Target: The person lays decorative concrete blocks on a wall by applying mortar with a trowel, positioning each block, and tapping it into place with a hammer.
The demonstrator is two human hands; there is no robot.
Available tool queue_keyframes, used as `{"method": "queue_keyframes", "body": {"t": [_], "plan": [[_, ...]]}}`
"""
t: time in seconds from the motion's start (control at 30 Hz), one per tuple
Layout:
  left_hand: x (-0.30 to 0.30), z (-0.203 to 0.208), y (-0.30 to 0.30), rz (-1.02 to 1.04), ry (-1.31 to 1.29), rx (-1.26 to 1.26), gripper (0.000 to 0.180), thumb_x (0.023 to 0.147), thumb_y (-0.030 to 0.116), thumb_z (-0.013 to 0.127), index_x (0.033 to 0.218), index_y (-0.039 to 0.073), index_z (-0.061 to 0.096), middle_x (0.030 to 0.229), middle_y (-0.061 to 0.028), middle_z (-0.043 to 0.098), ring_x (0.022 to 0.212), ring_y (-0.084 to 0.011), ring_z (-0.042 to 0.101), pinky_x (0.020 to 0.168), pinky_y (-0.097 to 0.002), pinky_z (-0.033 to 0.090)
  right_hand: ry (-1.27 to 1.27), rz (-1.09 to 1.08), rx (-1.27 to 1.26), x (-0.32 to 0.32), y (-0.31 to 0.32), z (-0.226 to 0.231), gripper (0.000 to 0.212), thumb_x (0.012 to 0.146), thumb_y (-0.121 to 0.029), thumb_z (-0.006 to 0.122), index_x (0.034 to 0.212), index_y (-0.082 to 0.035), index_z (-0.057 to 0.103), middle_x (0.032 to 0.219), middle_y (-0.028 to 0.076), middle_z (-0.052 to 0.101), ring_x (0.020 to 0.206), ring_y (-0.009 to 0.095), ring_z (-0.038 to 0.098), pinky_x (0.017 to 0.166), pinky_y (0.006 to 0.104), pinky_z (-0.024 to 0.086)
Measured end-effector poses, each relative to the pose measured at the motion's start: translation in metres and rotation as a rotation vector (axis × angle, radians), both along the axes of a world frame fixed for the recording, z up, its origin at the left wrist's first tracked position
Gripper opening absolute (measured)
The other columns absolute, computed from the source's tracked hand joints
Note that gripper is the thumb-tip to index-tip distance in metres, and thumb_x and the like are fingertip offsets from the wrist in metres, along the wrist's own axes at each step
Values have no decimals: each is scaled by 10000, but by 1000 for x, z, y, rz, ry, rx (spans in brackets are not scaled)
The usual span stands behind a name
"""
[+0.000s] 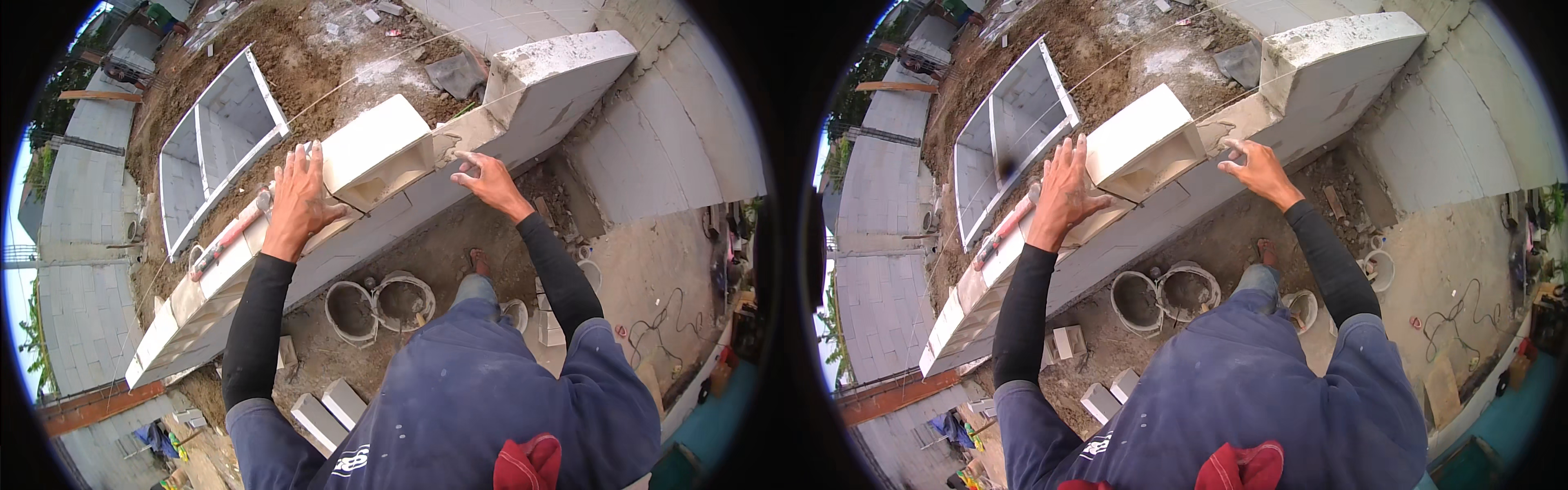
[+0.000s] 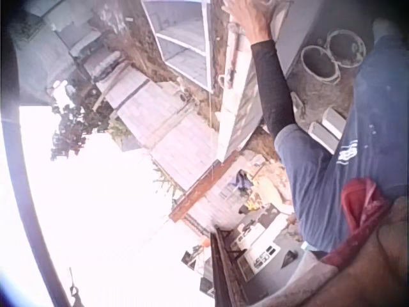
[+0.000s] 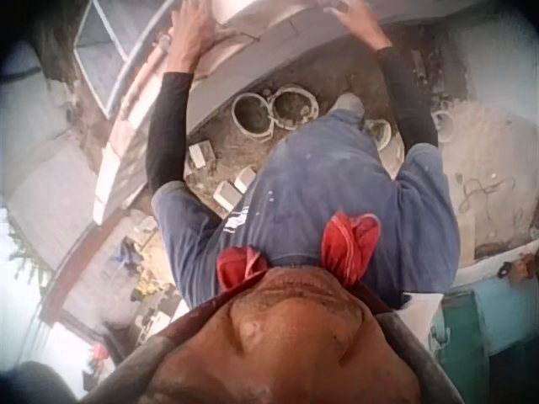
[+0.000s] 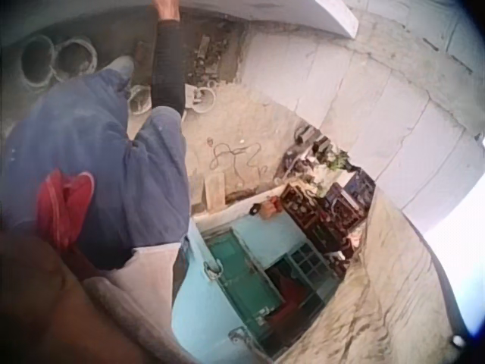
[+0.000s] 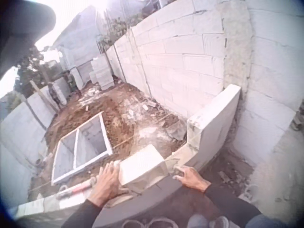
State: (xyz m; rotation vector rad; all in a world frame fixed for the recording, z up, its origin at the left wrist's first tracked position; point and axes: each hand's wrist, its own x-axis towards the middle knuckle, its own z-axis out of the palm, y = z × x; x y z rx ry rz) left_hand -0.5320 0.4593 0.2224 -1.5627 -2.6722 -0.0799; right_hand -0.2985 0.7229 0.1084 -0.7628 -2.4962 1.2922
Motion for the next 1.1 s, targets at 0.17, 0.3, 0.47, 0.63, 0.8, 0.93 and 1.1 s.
{"method": "queue_keyframes", "body": {"t": [0.17,0.3,0.47,0.63,0.8,0.93,1.1], "plan": [[-21,-10,21,-49,-133,-115,1301,549,376,965,1620,92,281,1347,-254,535,1301,-442,508,1182,-596,320,163,-71,133,-41,-21,-59,528,898,-282,777,1365,-72,647,1036,209,731,929,366,706,821,458,548],[-25,-7,23,-75,-163,-88,1259,534,336,965,1602,100,340,1200,-208,589,1175,-411,572,1160,-565,355,153,-131,178,-54,-23,-70,417,899,-248,766,1287,-108,702,993,233,713,936,423,682,814,486,536],[-26,-5,22,-70,-135,-105,1177,554,315,911,1588,100,392,1186,-190,601,1141,-378,572,1024,-429,474,211,-181,242,-58,-24,-82,257,904,-172,744,1157,-128,764,932,206,710,877,413,675,776,467,534],[-24,-5,22,-70,-130,-94,1174,550,303,904,1587,100,392,1168,-182,598,1127,-367,573,1042,-423,467,190,-169,236,-60,-23,-82,262,892,-211,743,1149,-170,772,921,212,706,874,440,668,759,498,530],[-31,-9,19,-84,-133,-83,1180,539,302,912,1581,97,398,1202,-180,592,1169,-361,566,1168,-489,357,117,-117,255,-57,-20,-75,215,900,-230,738,1099,-163,781,919,208,707,863,429,672,743,490,530],[-32,-12,19,-102,-132,-80,1222,525,308,927,1592,99,369,1261,-190,578,1236,-367,539,1233,-572,252,57,-113,300,-59,-19,-73,210,905,-256,741,1072,-135,784,908,205,709,857,423,674,739,490,530],[-18,-4,5,-54,21,-41,1285,517,445,970,1593,96,359,1580,-245,393,1496,-415,332,1234,-627,186,39,-99,327,-54,-18,-68,408,892,-344,764,1225,-109,741,942,207,740,887,402,713,771,473,548]]}}
